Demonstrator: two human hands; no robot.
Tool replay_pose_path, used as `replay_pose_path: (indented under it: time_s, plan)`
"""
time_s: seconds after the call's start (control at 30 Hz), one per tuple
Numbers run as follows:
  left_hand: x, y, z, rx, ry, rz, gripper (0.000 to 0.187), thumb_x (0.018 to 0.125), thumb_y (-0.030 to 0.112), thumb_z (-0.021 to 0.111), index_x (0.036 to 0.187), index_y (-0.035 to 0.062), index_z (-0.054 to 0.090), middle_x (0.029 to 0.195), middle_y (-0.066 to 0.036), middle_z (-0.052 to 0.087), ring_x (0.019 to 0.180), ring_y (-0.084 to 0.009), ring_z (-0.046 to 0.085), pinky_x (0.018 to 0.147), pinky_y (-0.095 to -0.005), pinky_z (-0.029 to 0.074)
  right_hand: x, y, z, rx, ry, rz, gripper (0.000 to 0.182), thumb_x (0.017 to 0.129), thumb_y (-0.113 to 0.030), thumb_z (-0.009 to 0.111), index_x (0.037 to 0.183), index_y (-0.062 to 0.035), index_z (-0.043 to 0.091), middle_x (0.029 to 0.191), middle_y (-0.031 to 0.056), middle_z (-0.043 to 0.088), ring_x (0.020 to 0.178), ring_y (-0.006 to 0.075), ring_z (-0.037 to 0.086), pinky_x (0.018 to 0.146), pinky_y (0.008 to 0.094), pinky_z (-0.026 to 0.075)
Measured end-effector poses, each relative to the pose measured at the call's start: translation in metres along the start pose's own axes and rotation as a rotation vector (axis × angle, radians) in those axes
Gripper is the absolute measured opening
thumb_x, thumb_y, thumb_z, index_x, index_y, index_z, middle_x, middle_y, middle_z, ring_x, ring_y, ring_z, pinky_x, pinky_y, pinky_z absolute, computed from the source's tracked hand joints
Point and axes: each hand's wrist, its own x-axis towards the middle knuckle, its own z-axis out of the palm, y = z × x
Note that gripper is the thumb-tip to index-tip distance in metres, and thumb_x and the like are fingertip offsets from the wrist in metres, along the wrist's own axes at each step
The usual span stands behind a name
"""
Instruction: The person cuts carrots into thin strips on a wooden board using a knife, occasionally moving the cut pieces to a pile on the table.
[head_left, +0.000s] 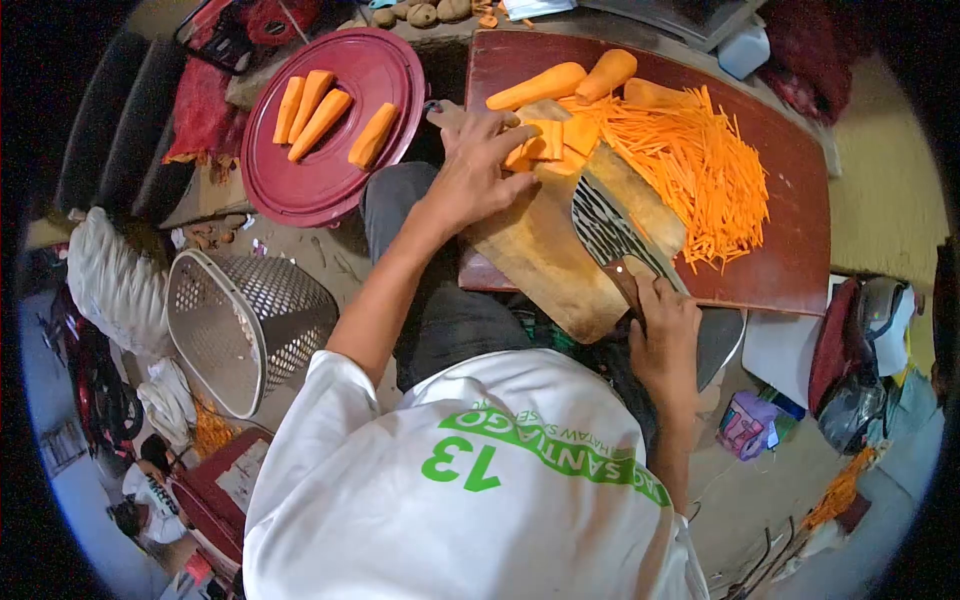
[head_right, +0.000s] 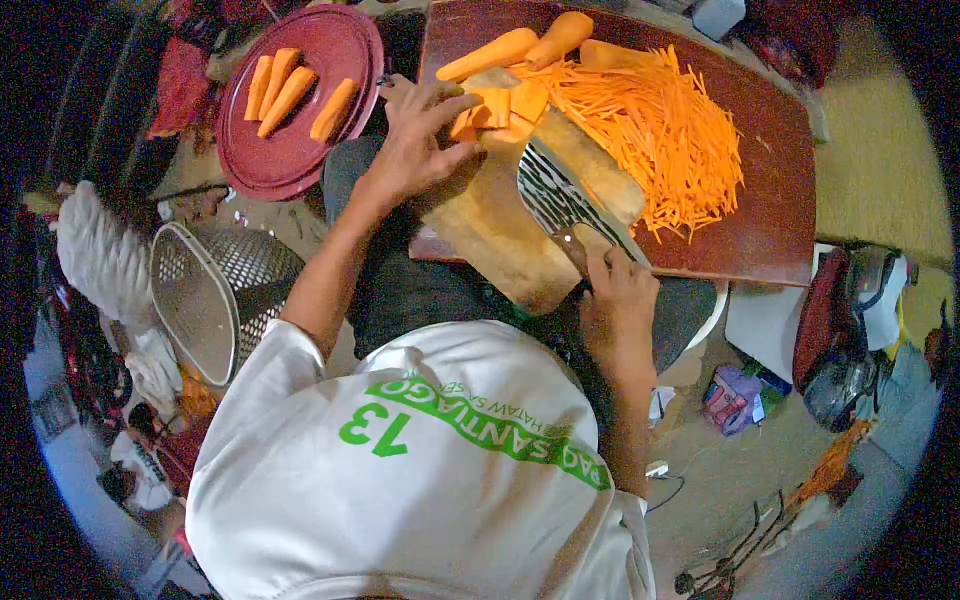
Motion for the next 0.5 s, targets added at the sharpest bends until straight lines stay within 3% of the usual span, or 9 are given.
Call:
replay_pose_path:
  time_s: [0.1, 0.2, 0.33, 0.5]
  plan:
    - [0.015, 0.002, 0.008, 0.079, -0.008, 0.038, 0.058, 0.081, 0.026, 0.089, 0.134, 0.0085, 0.073, 0.138, -0.016, 0.064, 0.132, -0.0386, 0.055, 0.117, -0.0553, 0.036, 0.005, 0.0, 0.017, 0.013, 0.06, -0.016, 0.067, 0.086, 0.006, 0.065, 0.151, -0.0062, 0.055, 0.136, 0.0209, 0.061, 0.121, 0.0434, 0.057, 0.102, 0.0536, 0.046]
    - [0.025, -0.008, 0.015, 0.078, -0.121, 0.011, 0.062, 0.082, 0.031, 0.091, 0.139, 0.0129, 0.073, 0.136, -0.016, 0.067, 0.132, -0.0386, 0.058, 0.116, -0.0515, 0.039, 0.016, 0.005, 0.029, 0.061, 0.116, -0.076, 0.064, 0.086, 0.008, 0.06, 0.148, -0.0059, 0.056, 0.129, 0.0205, 0.062, 0.118, 0.0431, 0.06, 0.1, 0.0522, 0.048]
    - [0.028, -0.008, 0.009, 0.034, -0.119, -0.032, 0.059, 0.083, 0.036, 0.091, 0.134, 0.0105, 0.075, 0.132, -0.016, 0.068, 0.128, -0.0368, 0.06, 0.112, -0.0498, 0.04, 0.025, 0.005, 0.029, 0.113, 0.221, -0.149, 0.04, 0.097, -0.001, 0.055, 0.135, -0.0062, 0.059, 0.108, 0.018, 0.062, 0.095, 0.0404, 0.069, 0.082, 0.0493, 0.057]
    - [0.021, -0.001, 0.006, -0.008, -0.028, 0.01, 0.055, 0.084, 0.039, 0.09, 0.126, 0.0062, 0.077, 0.127, -0.015, 0.069, 0.122, -0.0352, 0.062, 0.109, -0.0495, 0.04, 0.027, 0.006, 0.024, 0.114, 0.21, -0.154, 0.039, 0.093, 0.0, 0.058, 0.132, -0.0067, 0.059, 0.103, 0.0178, 0.061, 0.089, 0.0404, 0.071, 0.076, 0.0504, 0.06]
